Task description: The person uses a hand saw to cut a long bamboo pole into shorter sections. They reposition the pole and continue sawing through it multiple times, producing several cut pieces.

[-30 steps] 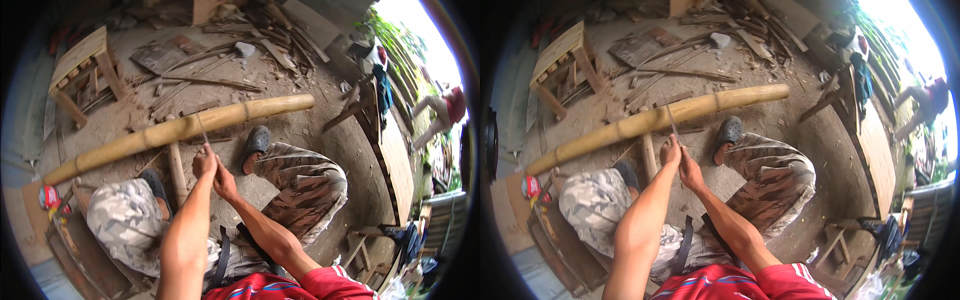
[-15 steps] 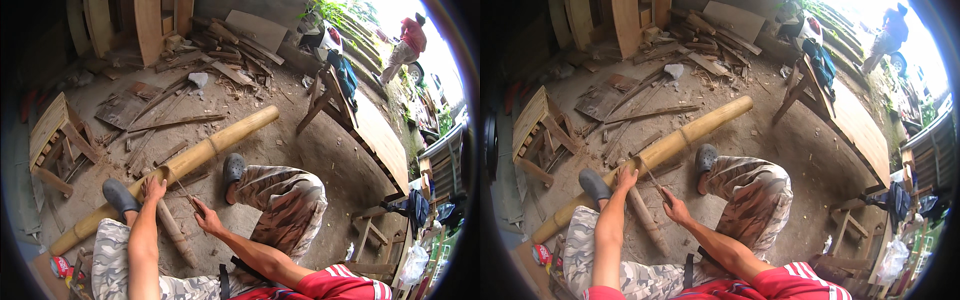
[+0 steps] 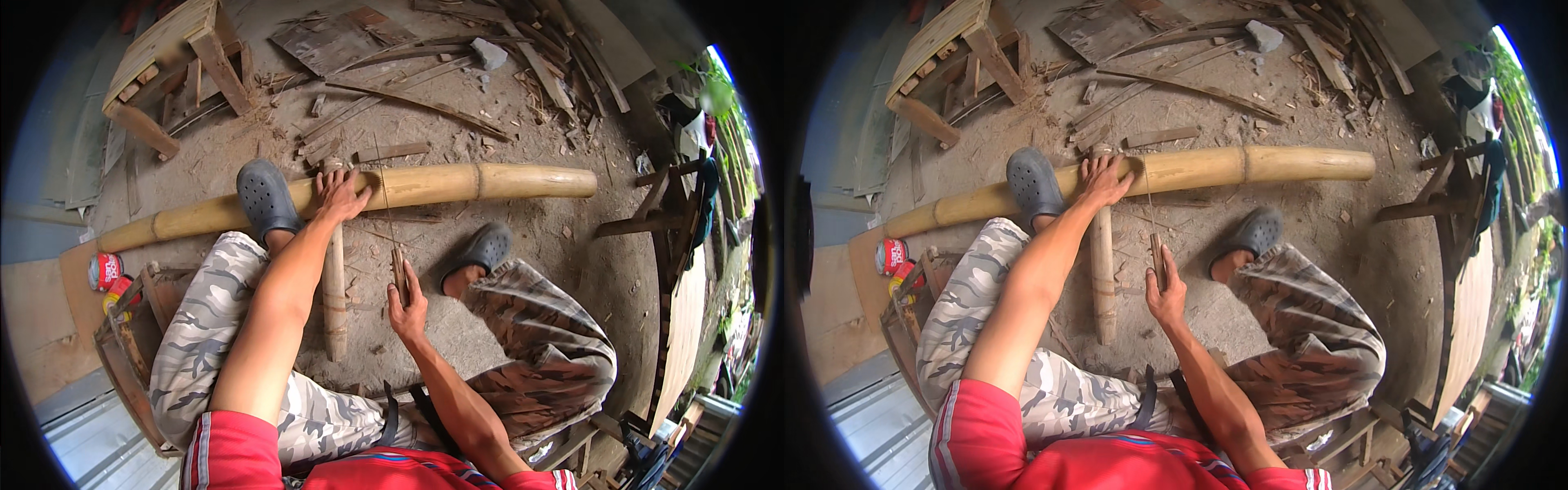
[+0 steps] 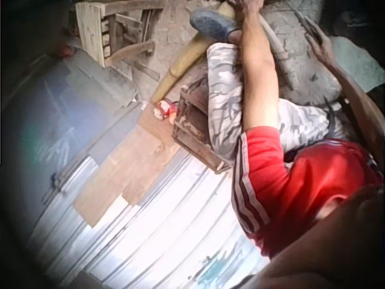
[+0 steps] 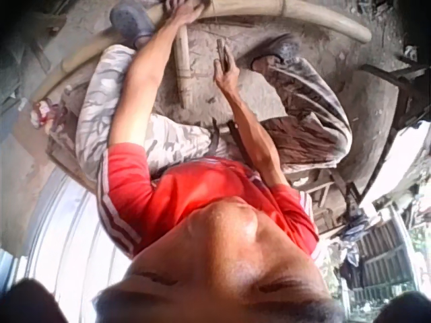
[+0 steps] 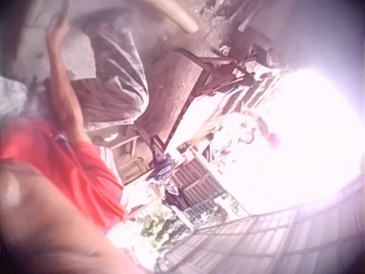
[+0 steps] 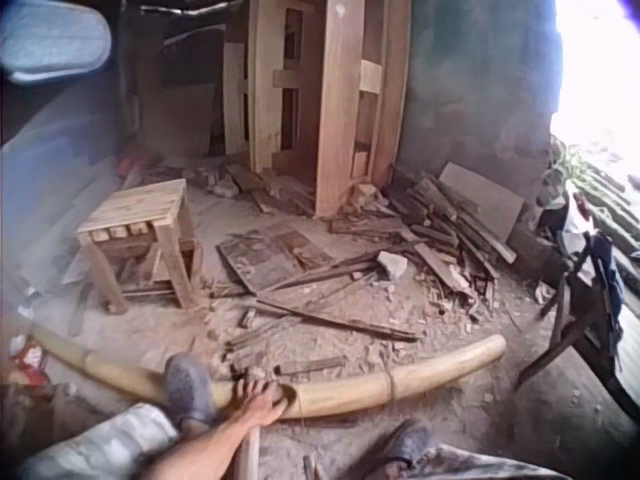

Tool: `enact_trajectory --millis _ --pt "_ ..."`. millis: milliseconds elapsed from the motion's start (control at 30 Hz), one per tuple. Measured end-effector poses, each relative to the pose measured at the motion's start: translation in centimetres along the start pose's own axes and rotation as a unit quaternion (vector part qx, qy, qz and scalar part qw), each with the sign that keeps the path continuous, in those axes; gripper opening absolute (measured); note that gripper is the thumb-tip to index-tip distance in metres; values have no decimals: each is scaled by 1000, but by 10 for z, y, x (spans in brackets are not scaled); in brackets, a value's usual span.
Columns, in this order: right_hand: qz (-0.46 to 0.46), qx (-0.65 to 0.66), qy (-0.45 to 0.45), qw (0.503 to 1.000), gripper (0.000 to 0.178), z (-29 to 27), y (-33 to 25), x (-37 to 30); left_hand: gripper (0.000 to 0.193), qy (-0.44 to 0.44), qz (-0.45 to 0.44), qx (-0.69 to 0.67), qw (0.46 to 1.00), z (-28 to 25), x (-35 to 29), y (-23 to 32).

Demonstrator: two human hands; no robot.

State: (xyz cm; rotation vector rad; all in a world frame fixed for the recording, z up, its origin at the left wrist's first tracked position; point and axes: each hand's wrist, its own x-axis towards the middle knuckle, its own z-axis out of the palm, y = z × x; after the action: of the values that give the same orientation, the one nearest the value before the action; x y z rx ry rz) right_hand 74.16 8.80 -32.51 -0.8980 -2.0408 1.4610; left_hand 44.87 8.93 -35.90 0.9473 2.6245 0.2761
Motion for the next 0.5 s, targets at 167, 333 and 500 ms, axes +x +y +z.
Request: enact_trajectory --millis 167,333,500 --pt "84 -14 -41 995 56 1 -11 -2 82 8 -52 27 998 5 5 4" --pt "43 14 -16 999 55 9 -4 0 87 70 -50 33 996 11 8 10" --pt "48 5 -1 999 52 8 -1 6 89 103 -20 38 994 20 22 6"
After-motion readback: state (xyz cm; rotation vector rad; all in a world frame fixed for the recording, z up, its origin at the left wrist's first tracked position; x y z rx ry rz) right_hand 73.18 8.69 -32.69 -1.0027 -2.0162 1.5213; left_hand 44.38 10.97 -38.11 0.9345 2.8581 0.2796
